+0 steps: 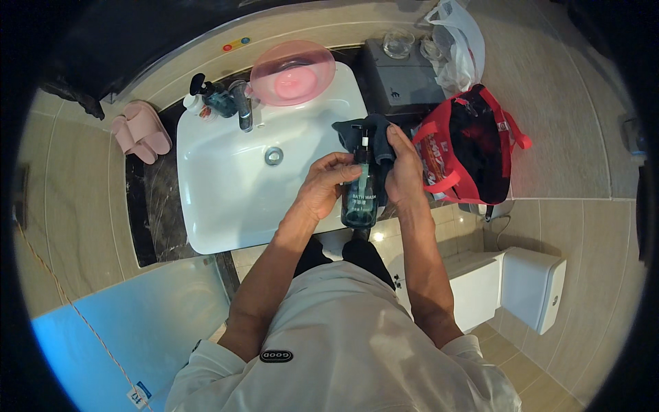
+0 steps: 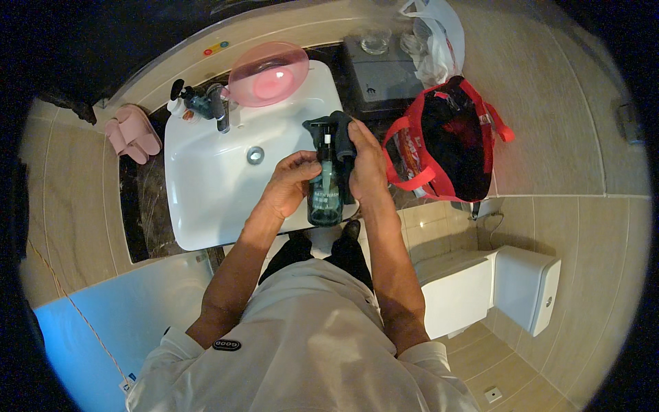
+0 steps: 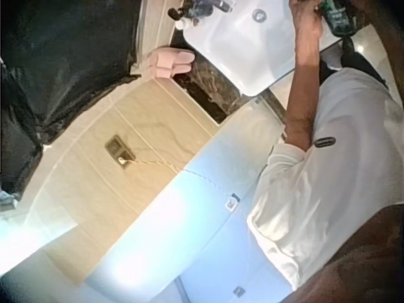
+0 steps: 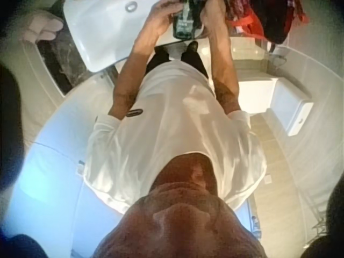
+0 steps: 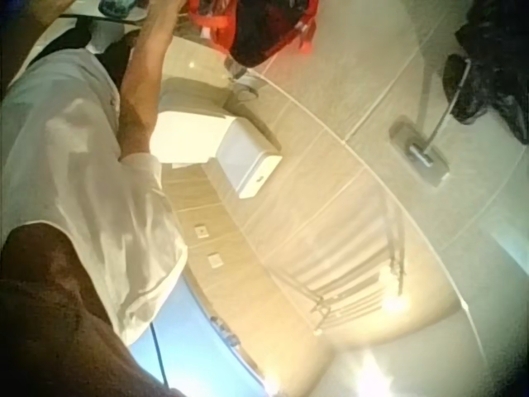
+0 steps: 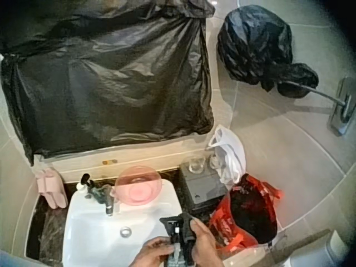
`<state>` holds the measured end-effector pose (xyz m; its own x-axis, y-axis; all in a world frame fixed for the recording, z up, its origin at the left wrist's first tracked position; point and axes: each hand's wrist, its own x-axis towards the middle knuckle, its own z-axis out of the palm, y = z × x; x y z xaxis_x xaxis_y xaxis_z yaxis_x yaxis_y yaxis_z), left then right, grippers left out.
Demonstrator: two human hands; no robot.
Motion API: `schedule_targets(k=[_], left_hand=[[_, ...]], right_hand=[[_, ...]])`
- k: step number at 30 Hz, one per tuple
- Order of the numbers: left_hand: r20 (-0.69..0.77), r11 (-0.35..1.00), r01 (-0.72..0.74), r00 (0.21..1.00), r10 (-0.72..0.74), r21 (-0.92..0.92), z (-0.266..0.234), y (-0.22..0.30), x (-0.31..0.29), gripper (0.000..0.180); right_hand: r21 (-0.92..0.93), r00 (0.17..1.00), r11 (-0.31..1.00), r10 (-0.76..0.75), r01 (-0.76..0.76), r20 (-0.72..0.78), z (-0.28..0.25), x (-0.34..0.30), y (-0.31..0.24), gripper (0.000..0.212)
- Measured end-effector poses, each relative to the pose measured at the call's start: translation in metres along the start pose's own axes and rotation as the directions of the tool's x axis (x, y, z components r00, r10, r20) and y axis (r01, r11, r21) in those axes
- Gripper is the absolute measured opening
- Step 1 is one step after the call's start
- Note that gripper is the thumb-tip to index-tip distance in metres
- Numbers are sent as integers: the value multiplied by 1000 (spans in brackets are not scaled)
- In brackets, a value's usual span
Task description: The person retrieves a dark cloth from a red bag, wets it at the sink, and wipes the bathroom walls, toilet tank, and shower door. The person uses the cloth to clean multiple surfaces in the bathroom.
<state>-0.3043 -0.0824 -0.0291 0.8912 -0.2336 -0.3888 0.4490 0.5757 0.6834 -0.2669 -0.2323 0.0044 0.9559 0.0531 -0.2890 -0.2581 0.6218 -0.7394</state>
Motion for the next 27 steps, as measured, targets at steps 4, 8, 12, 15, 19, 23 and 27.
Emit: schedule_targets(k=[4,8,12,15,19,23,27], left_hand=[[7,998,55,998,-55,-9,-2,10,-5,23],[28,996,92,995,-92,-1,-9,11,-5,27],[142,986,126,984,-110,-110,-24,3,-4,33],[179,975,130,979,-98,-181,-32,0,-4,31],[169,965,108,983,-68,-238,-26,11,-11,24],[69,973,22,998,-6,-229,-29,15,-14,24],[-24,979,-97,995,94,-179,-32,13,-14,25]], right_hand=[[-12,998,999,42,-42,45,3,4,1,28],[-2,993,994,106,-106,54,10,6,1,27],[10,983,986,167,-168,81,16,8,2,28],[-13,962,981,192,-193,196,18,14,5,30],[-21,940,974,223,-225,257,21,21,10,32],[-36,990,995,93,-90,108,32,13,24,32],[-115,998,993,-14,21,62,41,-6,33,32]])
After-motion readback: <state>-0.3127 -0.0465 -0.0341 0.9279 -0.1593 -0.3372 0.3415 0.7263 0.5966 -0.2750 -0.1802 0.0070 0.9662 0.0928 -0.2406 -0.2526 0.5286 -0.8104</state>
